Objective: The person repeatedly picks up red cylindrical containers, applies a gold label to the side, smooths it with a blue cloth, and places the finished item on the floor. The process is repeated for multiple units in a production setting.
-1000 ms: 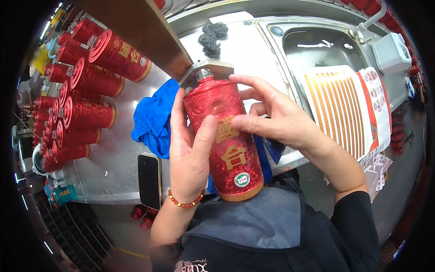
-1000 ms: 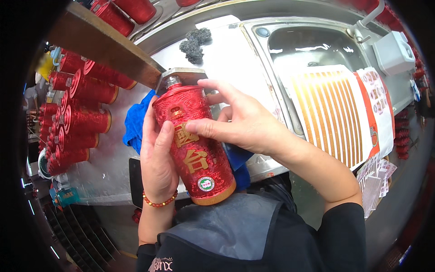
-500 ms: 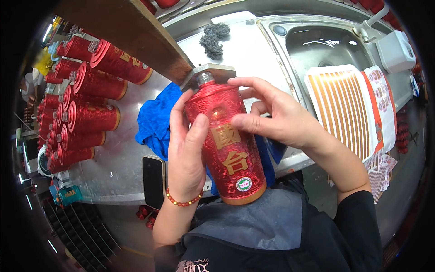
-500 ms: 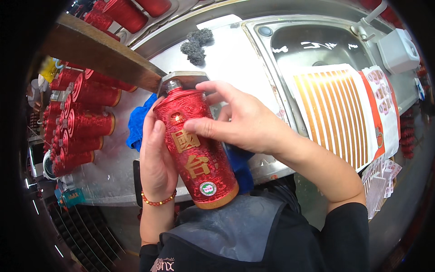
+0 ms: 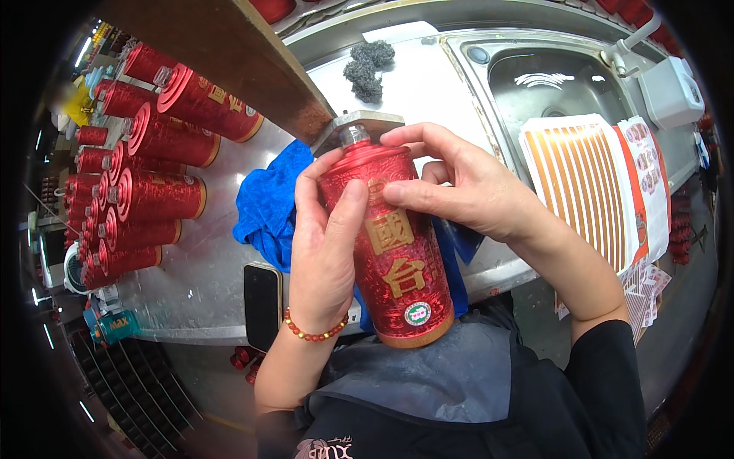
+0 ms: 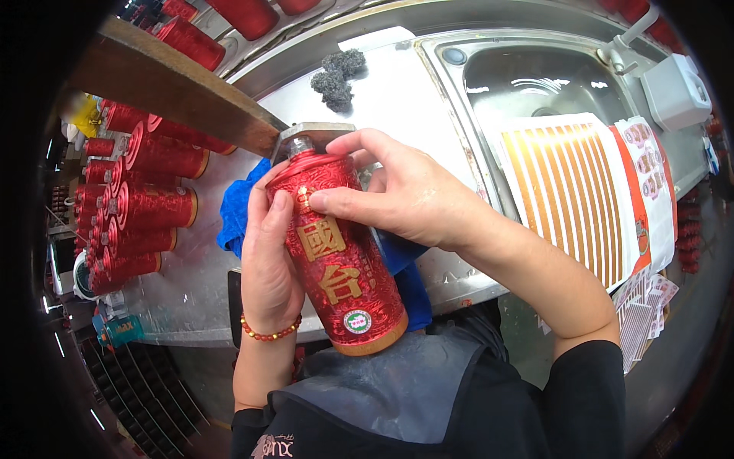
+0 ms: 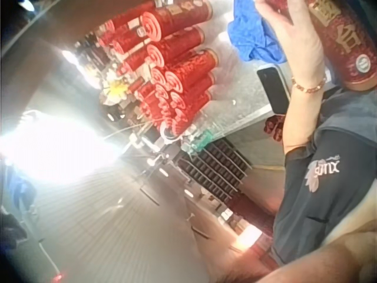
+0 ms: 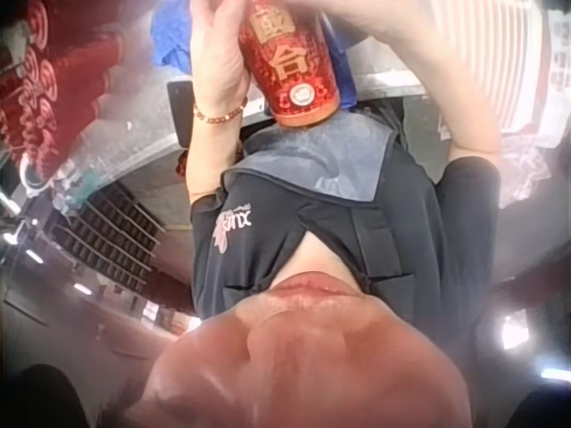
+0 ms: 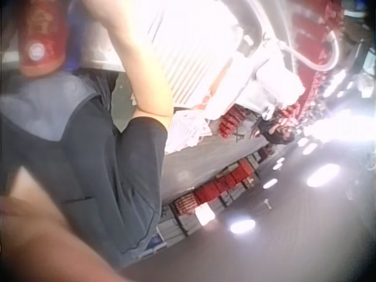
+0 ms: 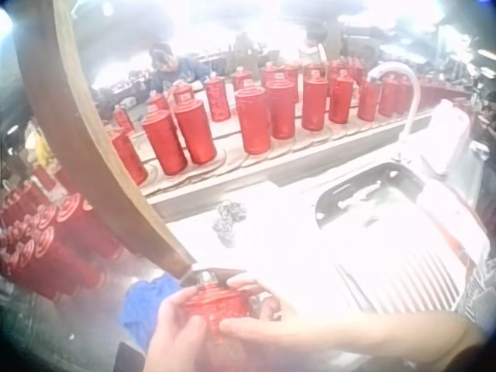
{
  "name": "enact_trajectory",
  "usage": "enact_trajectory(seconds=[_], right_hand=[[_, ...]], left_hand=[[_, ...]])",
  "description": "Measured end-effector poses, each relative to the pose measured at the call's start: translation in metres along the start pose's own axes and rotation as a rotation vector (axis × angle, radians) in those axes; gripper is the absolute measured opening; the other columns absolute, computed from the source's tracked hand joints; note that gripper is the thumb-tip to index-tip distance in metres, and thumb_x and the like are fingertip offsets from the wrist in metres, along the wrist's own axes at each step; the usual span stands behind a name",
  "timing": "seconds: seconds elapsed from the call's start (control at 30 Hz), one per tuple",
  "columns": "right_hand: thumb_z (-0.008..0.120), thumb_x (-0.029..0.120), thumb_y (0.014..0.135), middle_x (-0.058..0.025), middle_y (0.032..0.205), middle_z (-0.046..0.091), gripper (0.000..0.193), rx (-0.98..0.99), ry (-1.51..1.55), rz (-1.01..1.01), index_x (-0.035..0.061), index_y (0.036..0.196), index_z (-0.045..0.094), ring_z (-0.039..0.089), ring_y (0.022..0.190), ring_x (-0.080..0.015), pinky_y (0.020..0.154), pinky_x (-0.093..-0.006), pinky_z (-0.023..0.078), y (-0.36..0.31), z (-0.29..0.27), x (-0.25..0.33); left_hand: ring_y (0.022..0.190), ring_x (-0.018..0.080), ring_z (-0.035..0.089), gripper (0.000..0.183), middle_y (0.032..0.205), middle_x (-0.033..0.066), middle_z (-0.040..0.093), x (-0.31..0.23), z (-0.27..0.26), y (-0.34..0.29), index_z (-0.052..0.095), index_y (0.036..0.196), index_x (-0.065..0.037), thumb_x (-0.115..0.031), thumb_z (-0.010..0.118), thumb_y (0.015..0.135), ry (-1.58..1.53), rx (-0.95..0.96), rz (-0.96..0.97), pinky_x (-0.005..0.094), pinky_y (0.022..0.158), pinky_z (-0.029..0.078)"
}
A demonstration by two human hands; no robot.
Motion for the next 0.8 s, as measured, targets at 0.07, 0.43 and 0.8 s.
enact_trajectory(seconds=[0.07, 0.43, 0.8], right_hand=[[0.080, 0.021, 0.093, -0.0074, 0.126, 0.063, 0.057, 0.002, 0.033, 0.004, 0.0034, 0.141, 0.055, 0.055, 0.078, -0.0010, 0.071, -0.0186, 0.048, 0.0016, 0.0001, -0.0036], [0.086, 0.038, 0.087, -0.0116, 0.116, 0.066, 0.070, -0.014, 0.050, -0.064, -0.0020, 0.137, 0.058, 0.059, 0.071, -0.0058, 0.062, -0.0216, 0.048, 0.0036, -0.0010, -0.0044], [0.087, 0.036, 0.087, -0.0125, 0.117, 0.065, 0.069, -0.009, 0.078, -0.060, -0.0017, 0.137, 0.058, 0.059, 0.074, -0.0060, 0.064, -0.0221, 0.049, 0.0050, -0.0016, -0.0071]], left_hand=[[0.122, 0.0192, 0.061, 0.054, 0.136, 0.0155, 0.057, -0.0007, 0.0013, -0.0003, 0.035, 0.148, -0.004, -0.018, 0.064, 0.105, 0.024, -0.002, -0.009, 0.0341, 0.103, 0.052], [0.122, 0.0191, 0.060, 0.058, 0.136, 0.0148, 0.057, -0.0023, 0.0033, -0.0010, 0.034, 0.149, -0.004, -0.015, 0.067, 0.103, 0.119, -0.016, 0.000, 0.0337, 0.104, 0.051], [0.123, 0.0191, 0.060, 0.059, 0.137, 0.0145, 0.057, -0.0023, 0.0031, -0.0011, 0.034, 0.150, -0.005, -0.015, 0.067, 0.103, 0.087, -0.013, -0.012, 0.0342, 0.105, 0.051]])
Point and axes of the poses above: each hand's wrist, its own y-axis towards the middle knuckle, its own z-axis out of the palm, x = y × z, the point moved 7 cm from there along y, towards the middle knuckle
